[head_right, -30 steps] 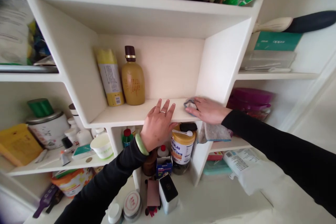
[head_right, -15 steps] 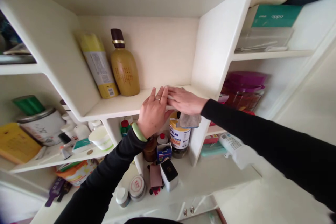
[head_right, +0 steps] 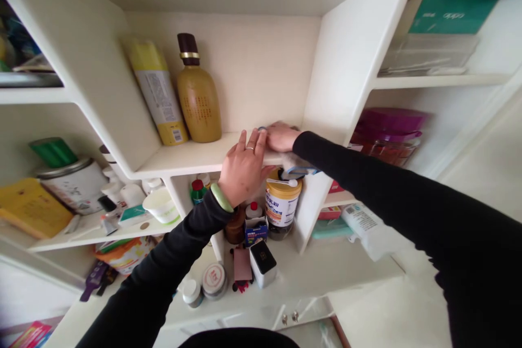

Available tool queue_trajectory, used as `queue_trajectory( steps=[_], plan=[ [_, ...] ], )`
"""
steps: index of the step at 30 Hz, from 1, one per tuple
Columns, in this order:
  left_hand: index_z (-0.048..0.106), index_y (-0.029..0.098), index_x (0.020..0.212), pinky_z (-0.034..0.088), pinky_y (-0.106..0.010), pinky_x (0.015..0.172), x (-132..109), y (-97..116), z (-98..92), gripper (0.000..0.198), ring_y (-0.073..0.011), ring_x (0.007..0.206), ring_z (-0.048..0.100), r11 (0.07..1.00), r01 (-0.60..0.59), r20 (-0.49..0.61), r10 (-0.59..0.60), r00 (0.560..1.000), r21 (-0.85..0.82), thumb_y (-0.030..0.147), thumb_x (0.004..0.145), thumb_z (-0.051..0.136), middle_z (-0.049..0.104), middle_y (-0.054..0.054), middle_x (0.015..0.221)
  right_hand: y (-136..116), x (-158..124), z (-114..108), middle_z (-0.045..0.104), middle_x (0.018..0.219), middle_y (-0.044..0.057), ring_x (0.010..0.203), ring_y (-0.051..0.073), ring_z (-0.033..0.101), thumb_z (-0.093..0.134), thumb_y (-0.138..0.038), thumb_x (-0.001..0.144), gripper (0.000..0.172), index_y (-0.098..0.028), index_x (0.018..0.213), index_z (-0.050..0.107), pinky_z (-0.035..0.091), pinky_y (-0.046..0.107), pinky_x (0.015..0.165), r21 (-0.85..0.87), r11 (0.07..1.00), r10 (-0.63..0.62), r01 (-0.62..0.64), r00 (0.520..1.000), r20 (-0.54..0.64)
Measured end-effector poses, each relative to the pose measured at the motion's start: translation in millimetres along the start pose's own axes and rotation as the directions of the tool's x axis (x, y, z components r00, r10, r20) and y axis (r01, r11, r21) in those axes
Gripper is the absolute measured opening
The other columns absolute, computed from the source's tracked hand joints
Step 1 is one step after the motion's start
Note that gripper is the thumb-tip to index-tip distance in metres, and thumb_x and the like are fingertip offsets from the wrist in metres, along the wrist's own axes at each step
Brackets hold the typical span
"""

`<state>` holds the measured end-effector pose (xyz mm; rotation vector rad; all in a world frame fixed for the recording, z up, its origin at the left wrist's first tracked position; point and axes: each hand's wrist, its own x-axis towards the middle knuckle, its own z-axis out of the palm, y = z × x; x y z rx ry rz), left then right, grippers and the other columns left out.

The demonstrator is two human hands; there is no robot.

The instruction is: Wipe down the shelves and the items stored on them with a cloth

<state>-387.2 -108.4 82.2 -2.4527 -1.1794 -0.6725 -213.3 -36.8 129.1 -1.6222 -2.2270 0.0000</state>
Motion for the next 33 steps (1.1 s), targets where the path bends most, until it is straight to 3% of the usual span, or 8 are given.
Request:
queue_trajectory(
  steps=[5, 9, 15, 21, 23, 26, 29, 33],
  plan=[
    [0.030, 0.004, 0.172, 0.042, -0.050, 0.131, -2.2, -0.9, -3.3, 0.088, -0.0416, 0.167, 0.032, 1.000, -0.004, -0.023, 0.003, 1.000, -0.019, 0.045, 0.105, 0.066, 0.036, -0.025, 0.177, -22.3, -59.3, -3.9, 0.062, 0.160, 0.015, 0.155, 0.036, 0.051, 0.044, -0.050, 0.104, 0.055, -0.019, 0.140, 0.072, 0.036, 0.057, 0.134, -0.003, 0.981, -0.196, 0.196, 0.980, 0.032],
    [0.036, 0.004, 0.170, 0.040, -0.054, 0.132, -3.2, -1.0, -4.1, 0.088, -0.0454, 0.167, 0.032, 1.000, -0.025, 0.001, 0.025, 1.000, -0.008, 0.051, 0.103, 0.068, 0.038, -0.026, 0.175, 12.3, -108.8, -21.8, 0.041, 0.178, 0.010, 0.168, 0.035, 0.032, 0.033, -0.063, 0.105, 0.073, -0.024, 0.164, 0.050, 0.026, 0.059, 0.139, -0.087, 0.995, -0.048, 0.049, 0.999, 0.008],
    [0.041, 0.008, 0.169, 0.043, -0.055, 0.129, -0.5, 0.4, -4.8, 0.080, -0.0456, 0.166, 0.034, 1.000, -0.015, 0.008, 0.015, 1.000, -0.024, 0.050, 0.105, 0.066, 0.041, -0.025, 0.174, 16.2, -84.1, -23.4, 0.058, 0.162, 0.021, 0.153, 0.042, 0.052, 0.035, -0.058, 0.105, 0.070, -0.013, 0.149, 0.064, 0.036, 0.059, 0.133, -0.210, 0.961, 0.174, -0.179, 0.984, -0.047],
    [0.035, 0.009, 0.172, 0.046, -0.051, 0.127, -1.0, -0.2, -1.6, 0.082, -0.0427, 0.166, 0.036, 0.998, -0.015, -0.026, 0.013, 1.000, -0.065, 0.046, 0.105, 0.065, 0.043, -0.023, 0.174, -20.9, -79.5, -4.9, 0.076, 0.134, 0.012, 0.127, 0.032, 0.069, 0.053, -0.027, 0.085, 0.041, -0.022, 0.122, 0.071, 0.051, 0.050, 0.119, 0.163, 0.986, 0.004, 0.036, 0.971, -0.237],
    [0.028, 0.008, 0.174, 0.045, -0.049, 0.129, -1.9, -1.5, -0.2, 0.090, -0.0411, 0.168, 0.032, 0.994, -0.012, -0.077, 0.004, 0.997, -0.109, 0.050, 0.103, 0.066, 0.036, -0.023, 0.177, -21.9, -83.3, -8.2, 0.079, 0.119, 0.010, 0.116, 0.029, 0.073, 0.057, -0.033, 0.084, 0.031, -0.023, 0.111, 0.069, 0.056, 0.048, 0.112, 0.441, 0.897, 0.137, 0.010, 0.944, -0.301],
    [0.024, 0.006, 0.174, 0.044, -0.047, 0.130, -3.6, -5.3, 1.1, 0.096, -0.0391, 0.170, 0.028, 0.971, -0.020, -0.150, -0.017, 0.988, -0.240, 0.054, 0.102, 0.066, 0.030, -0.023, 0.180, -16.5, -78.6, -19.2, 0.079, 0.100, 0.005, 0.108, 0.027, 0.075, 0.062, -0.044, 0.084, 0.022, -0.027, 0.097, 0.063, 0.061, 0.044, 0.105, 0.800, 0.599, 0.368, 0.031, 0.877, -0.310],
    [0.038, 0.008, 0.166, 0.045, -0.044, 0.129, -5.7, -7.9, 1.0, 0.076, -0.0339, 0.163, 0.042, 0.900, -0.080, -0.268, -0.042, 0.963, -0.430, 0.049, 0.107, 0.060, 0.045, -0.022, 0.173, -11.1, -64.5, -26.4, 0.077, 0.089, 0.006, 0.108, 0.029, 0.075, 0.066, -0.052, 0.083, 0.025, -0.029, 0.090, 0.058, 0.065, 0.046, 0.101, 0.908, 0.412, 0.433, 0.078, 0.860, -0.270],
    [0.062, 0.015, 0.136, 0.055, -0.038, 0.116, -7.5, 1.8, -0.8, 0.047, -0.0273, 0.133, 0.068, 0.753, -0.185, -0.363, -0.076, 0.928, -0.632, 0.049, 0.103, 0.066, 0.070, -0.016, 0.142, -9.6, -44.7, -23.4, 0.078, 0.098, 0.009, 0.119, 0.032, 0.073, 0.063, -0.060, 0.083, 0.032, -0.030, 0.092, 0.059, 0.065, 0.053, 0.103, 0.915, 0.364, 0.405, 0.177, 0.854, -0.326]
  ],
)
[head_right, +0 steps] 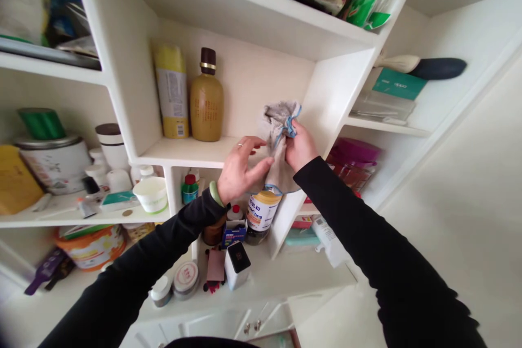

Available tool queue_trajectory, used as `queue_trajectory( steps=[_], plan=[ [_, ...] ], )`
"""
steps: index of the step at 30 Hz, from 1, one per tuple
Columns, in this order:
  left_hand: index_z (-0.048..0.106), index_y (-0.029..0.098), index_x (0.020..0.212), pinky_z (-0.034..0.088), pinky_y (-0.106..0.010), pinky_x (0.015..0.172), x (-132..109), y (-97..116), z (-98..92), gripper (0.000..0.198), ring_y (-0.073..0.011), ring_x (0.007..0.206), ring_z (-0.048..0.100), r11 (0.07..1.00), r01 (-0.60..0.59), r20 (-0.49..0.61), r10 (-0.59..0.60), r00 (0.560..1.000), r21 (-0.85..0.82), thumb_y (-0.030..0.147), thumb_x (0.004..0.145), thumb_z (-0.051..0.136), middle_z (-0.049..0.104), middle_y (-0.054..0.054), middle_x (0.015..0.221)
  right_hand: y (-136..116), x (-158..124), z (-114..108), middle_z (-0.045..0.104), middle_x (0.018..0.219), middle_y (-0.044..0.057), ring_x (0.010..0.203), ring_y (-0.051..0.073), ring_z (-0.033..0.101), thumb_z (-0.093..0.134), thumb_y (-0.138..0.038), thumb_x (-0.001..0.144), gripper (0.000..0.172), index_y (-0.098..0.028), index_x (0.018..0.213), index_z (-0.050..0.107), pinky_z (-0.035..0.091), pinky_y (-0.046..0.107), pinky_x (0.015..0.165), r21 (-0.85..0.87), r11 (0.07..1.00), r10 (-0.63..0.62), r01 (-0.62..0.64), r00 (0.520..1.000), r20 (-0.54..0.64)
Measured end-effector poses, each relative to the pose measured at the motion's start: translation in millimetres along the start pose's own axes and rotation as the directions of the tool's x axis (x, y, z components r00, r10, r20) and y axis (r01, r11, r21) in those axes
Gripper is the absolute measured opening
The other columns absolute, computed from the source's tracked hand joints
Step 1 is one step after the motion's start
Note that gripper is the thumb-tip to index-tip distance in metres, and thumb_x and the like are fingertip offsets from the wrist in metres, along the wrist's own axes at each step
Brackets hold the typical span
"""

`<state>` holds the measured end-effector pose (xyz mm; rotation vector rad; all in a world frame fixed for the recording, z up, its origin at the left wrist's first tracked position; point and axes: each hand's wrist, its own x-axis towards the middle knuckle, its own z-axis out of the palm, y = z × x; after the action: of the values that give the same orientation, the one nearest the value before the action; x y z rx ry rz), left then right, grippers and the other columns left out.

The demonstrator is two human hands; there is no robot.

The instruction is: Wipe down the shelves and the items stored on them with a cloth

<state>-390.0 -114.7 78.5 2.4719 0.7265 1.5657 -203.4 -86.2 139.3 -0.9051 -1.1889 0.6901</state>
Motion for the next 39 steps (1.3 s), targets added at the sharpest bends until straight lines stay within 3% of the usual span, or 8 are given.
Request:
queue_trajectory(
  steps=[5, 9, 14, 18, 23, 29, 35, 39],
  plan=[
    [0.065, 0.017, 0.120, 0.058, -0.037, 0.095, 5.7, 7.5, 8.4, 0.024, -0.0273, 0.105, 0.073, 0.993, 0.115, 0.088, -0.117, 0.989, 0.029, 0.022, 0.096, 0.066, 0.076, -0.011, 0.111, 2.6, 16.1, 0.7, 0.078, 0.104, 0.009, 0.131, 0.030, 0.067, 0.054, -0.069, 0.086, 0.041, -0.030, 0.093, 0.065, 0.063, 0.052, 0.106, 0.035, 0.991, -0.129, 0.129, 0.992, -0.005],
    [0.058, 0.021, 0.096, 0.052, -0.028, 0.078, 19.1, -5.5, -5.1, 0.011, -0.0187, 0.084, 0.065, 0.931, 0.252, -0.005, -0.263, 0.965, -0.265, 0.011, 0.091, 0.058, 0.068, 0.000, 0.087, -3.4, 18.9, -16.1, 0.079, 0.117, 0.009, 0.133, 0.028, 0.067, 0.045, -0.065, 0.092, 0.043, -0.030, 0.102, 0.068, 0.060, 0.050, 0.109, -0.030, 0.985, -0.171, 0.171, 0.985, 0.012],
    [0.054, 0.020, 0.089, 0.046, -0.023, 0.079, 46.5, -19.2, -32.1, 0.021, -0.0132, 0.080, 0.058, 0.831, 0.257, -0.168, -0.381, 0.909, -0.494, 0.002, 0.080, 0.051, 0.061, 0.002, 0.085, -9.3, -0.4, -28.2, 0.073, 0.143, 0.010, 0.138, 0.028, 0.066, 0.042, -0.067, 0.099, 0.052, -0.028, 0.125, 0.066, 0.054, 0.049, 0.118, -0.410, 0.911, -0.130, 0.045, 0.974, -0.183],
    [0.062, 0.020, 0.103, 0.047, -0.024, 0.074, 71.9, -30.8, -45.9, 0.028, -0.0136, 0.070, 0.054, 0.752, 0.351, -0.098, -0.479, 0.872, -0.558, 0.004, 0.084, 0.049, 0.061, 0.002, 0.081, -24.3, -15.3, -29.8, 0.075, 0.141, 0.010, 0.146, 0.030, 0.061, 0.046, -0.081, 0.097, 0.064, -0.026, 0.119, 0.073, 0.046, 0.048, 0.127, -0.652, 0.752, -0.137, 0.092, 0.990, -0.018],
    [0.064, 0.017, 0.105, 0.053, -0.030, 0.091, 84.2, -54.0, -53.7, 0.026, -0.0181, 0.091, 0.065, 0.886, 0.288, -0.210, -0.379, 0.901, -0.365, 0.004, 0.086, 0.052, 0.069, -0.005, 0.098, -45.5, -28.0, -31.6, 0.086, 0.109, 0.008, 0.110, 0.029, 0.078, 0.073, -0.063, 0.092, 0.040, -0.023, 0.099, 0.079, 0.059, 0.047, 0.113, -0.505, 0.844, 0.374, -0.180, 0.873, 0.314],
    [0.063, 0.022, 0.108, 0.049, -0.043, 0.110, 44.7, -27.3, -41.2, 0.023, -0.0293, 0.122, 0.061, 0.996, 0.055, -0.368, -0.026, 0.929, 0.071, 0.009, 0.089, 0.062, 0.066, -0.012, 0.127, -41.5, -26.8, 1.6, 0.085, 0.096, 0.002, 0.113, 0.023, 0.078, 0.070, -0.042, 0.097, 0.017, -0.026, 0.095, 0.075, 0.061, 0.040, 0.111, 0.106, 0.978, 0.162, -0.180, 0.974, 0.157],
    [0.061, 0.024, 0.112, 0.054, -0.033, 0.089, 18.8, 13.0, -10.2, 0.012, -0.0203, 0.096, 0.067, 0.977, -0.015, -0.359, -0.064, 0.931, -0.212, 0.033, 0.106, 0.059, 0.071, -0.007, 0.109, -43.6, -7.7, 47.9, 0.074, 0.073, 0.000, 0.102, 0.024, 0.078, 0.065, -0.052, 0.101, 0.032, -0.028, 0.079, 0.060, 0.069, 0.041, 0.093, 0.311, 0.943, 0.110, -0.120, 0.993, 0.050],
    [0.067, 0.022, 0.110, 0.053, -0.030, 0.083, 32.0, 13.5, 7.3, 0.026, -0.0190, 0.089, 0.067, 0.905, 0.058, -0.291, -0.195, 0.937, -0.421, 0.044, 0.098, 0.074, 0.073, -0.006, 0.103, -51.6, -7.1, 51.7, 0.071, 0.076, 0.002, 0.095, 0.024, 0.075, 0.063, -0.058, 0.100, 0.036, -0.027, 0.082, 0.062, 0.068, 0.041, 0.086, 0.131, 0.990, 0.032, -0.041, 0.997, 0.069]
  ],
)
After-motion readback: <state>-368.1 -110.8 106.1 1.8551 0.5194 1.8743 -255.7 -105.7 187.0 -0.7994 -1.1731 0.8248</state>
